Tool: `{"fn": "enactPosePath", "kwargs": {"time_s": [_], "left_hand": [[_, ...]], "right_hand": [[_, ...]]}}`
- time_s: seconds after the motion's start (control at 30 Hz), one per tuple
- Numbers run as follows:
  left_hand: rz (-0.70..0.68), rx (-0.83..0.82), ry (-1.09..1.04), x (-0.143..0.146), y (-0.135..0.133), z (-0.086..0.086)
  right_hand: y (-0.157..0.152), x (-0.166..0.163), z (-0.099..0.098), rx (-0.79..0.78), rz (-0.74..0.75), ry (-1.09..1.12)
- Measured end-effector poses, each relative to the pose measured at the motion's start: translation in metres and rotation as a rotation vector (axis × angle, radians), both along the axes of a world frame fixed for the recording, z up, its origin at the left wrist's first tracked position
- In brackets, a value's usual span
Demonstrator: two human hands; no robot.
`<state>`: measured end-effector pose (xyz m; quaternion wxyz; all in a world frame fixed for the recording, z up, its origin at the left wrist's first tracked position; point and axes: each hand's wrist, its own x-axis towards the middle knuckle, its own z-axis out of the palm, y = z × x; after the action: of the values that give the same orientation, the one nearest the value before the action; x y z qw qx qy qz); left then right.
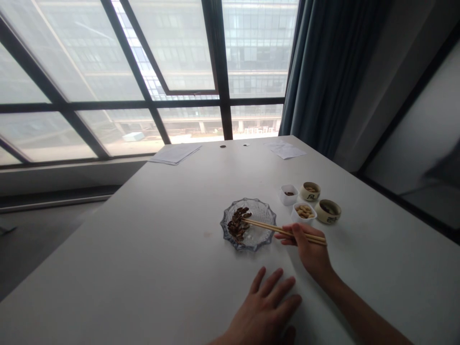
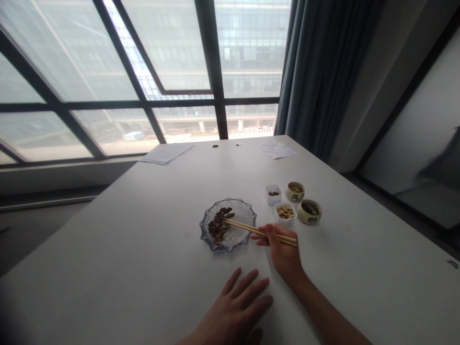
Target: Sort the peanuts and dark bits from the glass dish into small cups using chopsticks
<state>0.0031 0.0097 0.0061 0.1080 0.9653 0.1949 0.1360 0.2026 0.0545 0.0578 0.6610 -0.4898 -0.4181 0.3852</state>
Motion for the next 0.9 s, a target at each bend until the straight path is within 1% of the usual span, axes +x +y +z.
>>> {"fn": "enactPosePath", "kwargs": {"time_s": [0.07,0.13,0.37,0.47,0.53,0.73,0.9], "left_hand": [[-0.007,-0.017,0.003,0.0,0.0,0.0],[-0.014,-0.031,0.002,0.0,0.001,0.0],[-0.026,-0.058,0.017,-0.001,0.002,0.001],[-0.025,-0.051,0.024,-0.001,0.003,0.0],[-0.024,-0.042,0.024,-0.001,0.003,0.0],[-0.025,-0.047,0.024,-0.001,0.002,0.0],[-0.027,-0.043,0.031,-0.002,0.003,0.0]], "right_hand": [[0.001,0.005,0.004,0.019,-0.046,0.019],[0.002,0.012,0.009,0.05,-0.127,0.039],[0.01,0.061,0.026,0.161,-0.456,0.076],[0.013,0.074,0.029,0.192,-0.558,0.065],[0.014,0.077,0.029,0.2,-0.58,0.059],[0.016,0.073,0.026,0.19,-0.553,0.05],[0.015,0.071,0.027,0.204,-0.545,0.053]]}}
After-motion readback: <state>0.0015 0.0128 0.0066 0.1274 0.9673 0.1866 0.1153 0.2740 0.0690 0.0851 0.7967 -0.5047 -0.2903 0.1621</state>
